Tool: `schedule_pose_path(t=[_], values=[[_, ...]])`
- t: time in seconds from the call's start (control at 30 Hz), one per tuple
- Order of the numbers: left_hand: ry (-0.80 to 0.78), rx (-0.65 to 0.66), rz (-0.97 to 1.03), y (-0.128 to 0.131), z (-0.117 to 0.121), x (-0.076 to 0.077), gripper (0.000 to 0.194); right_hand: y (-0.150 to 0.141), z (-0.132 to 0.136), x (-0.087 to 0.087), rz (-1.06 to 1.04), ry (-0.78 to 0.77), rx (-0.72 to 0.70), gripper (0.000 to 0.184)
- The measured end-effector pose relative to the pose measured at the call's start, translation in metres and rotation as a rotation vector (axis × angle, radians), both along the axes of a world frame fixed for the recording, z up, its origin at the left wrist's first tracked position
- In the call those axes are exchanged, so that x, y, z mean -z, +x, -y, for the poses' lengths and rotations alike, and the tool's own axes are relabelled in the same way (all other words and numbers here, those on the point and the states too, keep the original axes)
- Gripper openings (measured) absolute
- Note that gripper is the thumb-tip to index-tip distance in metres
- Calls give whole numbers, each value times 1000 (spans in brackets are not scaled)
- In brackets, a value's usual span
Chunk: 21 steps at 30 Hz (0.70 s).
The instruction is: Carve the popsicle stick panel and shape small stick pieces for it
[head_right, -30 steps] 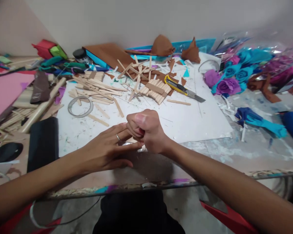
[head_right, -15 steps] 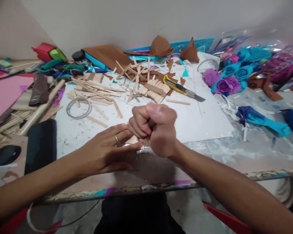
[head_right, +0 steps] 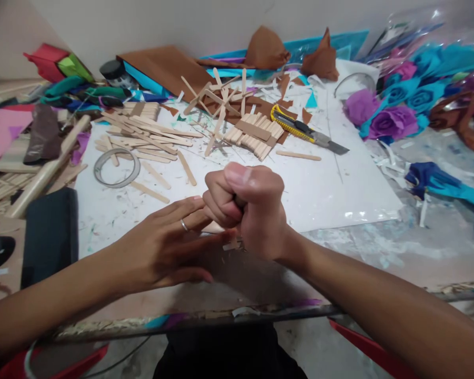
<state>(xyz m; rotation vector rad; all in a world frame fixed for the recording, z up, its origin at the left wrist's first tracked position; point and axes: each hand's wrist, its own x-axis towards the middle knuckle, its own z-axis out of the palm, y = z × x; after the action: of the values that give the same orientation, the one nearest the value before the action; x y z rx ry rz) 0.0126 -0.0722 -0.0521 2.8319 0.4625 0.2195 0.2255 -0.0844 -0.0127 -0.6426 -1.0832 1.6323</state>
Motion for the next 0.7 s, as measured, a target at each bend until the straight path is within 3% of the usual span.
schedule_pose_path(t=[0.7], values=[[-46,-39,68,-1,0,-1,60,9,-9,-2,102,61,-126,59]])
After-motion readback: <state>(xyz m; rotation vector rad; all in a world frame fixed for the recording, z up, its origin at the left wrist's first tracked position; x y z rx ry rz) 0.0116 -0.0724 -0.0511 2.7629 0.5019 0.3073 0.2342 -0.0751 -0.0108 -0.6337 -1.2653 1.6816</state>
